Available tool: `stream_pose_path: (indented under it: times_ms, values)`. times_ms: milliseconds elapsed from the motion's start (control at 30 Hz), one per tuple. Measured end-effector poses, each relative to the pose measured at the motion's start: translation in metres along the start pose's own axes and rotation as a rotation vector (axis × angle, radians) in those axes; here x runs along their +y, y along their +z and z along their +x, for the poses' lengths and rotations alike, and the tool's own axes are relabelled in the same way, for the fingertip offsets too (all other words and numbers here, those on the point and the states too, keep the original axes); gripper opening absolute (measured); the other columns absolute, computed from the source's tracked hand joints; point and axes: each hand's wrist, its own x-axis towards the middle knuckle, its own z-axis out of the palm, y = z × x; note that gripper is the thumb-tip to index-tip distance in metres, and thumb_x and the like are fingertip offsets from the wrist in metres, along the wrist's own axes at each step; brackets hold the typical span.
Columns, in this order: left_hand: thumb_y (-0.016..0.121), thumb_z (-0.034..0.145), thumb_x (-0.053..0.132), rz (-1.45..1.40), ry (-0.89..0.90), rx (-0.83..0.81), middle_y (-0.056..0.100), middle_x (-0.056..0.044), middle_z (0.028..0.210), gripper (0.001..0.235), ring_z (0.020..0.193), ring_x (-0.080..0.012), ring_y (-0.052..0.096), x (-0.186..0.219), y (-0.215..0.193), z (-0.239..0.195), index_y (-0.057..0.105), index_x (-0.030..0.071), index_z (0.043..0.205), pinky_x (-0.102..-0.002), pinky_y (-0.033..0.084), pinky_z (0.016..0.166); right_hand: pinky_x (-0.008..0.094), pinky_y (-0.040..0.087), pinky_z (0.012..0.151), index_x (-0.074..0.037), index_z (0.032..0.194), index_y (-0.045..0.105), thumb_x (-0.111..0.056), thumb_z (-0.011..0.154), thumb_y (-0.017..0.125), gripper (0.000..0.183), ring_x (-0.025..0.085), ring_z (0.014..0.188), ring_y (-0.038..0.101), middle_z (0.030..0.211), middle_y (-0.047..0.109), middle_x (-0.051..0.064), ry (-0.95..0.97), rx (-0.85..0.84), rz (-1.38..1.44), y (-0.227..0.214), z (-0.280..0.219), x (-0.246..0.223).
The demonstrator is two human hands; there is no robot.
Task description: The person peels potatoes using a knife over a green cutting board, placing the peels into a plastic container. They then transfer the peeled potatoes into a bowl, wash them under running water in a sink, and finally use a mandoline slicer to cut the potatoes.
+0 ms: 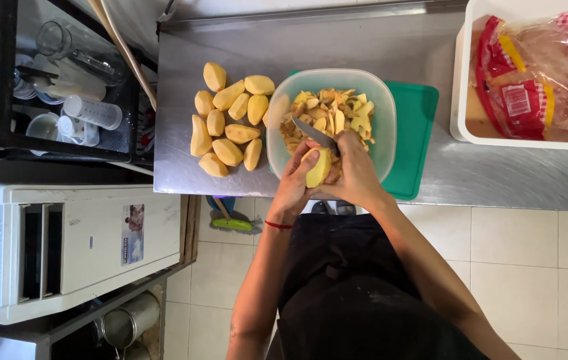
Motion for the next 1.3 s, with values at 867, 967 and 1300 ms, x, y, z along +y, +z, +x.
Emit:
stream_pose_path:
  times_ms: [867,967,1300]
  values:
    - [0.053,0.107,0.040,-0.648,-0.038,0.407,0.070,-0.004,0.121,0.041,0.098,-0.0124,0.069,-0.004,0.033,-0.003,0.064,0.010,0.133,-0.013,0.054,0.066,0.034,0.034,0.071,-0.007,0.093,0.048,-0.047,0.103,0.050,0.041,0.021,0.080,0.041,0.086,0.041,0.004,-0.246,0.105,-0.410,0.013,0.002,-0.001]
    - [0.057,0.104,0.046,-0.766,-0.061,0.323,0.067,-0.005,0.131,0.047,0.111,-0.0171,0.067,-0.002,0.034,-0.001,0.064,0.012,0.135,-0.022,0.059,0.086,0.034,0.033,0.071,-0.010,0.086,0.047,-0.047,0.105,0.048,0.042,0.020,0.080,0.042,0.083,0.041,0.002,-0.249,0.117,-0.439,0.016,-0.001,0.005]
    - [0.059,0.095,-0.003,0.818,0.547,0.137,0.037,-0.004,0.132,0.045,0.139,-0.0264,0.038,0.019,-0.006,0.028,0.047,0.014,0.135,-0.038,0.032,0.119,0.031,0.044,0.074,0.000,0.130,0.043,-0.026,0.106,0.054,0.037,0.018,0.086,0.053,0.094,0.051,0.006,0.287,0.088,0.455,-0.014,0.005,-0.008]
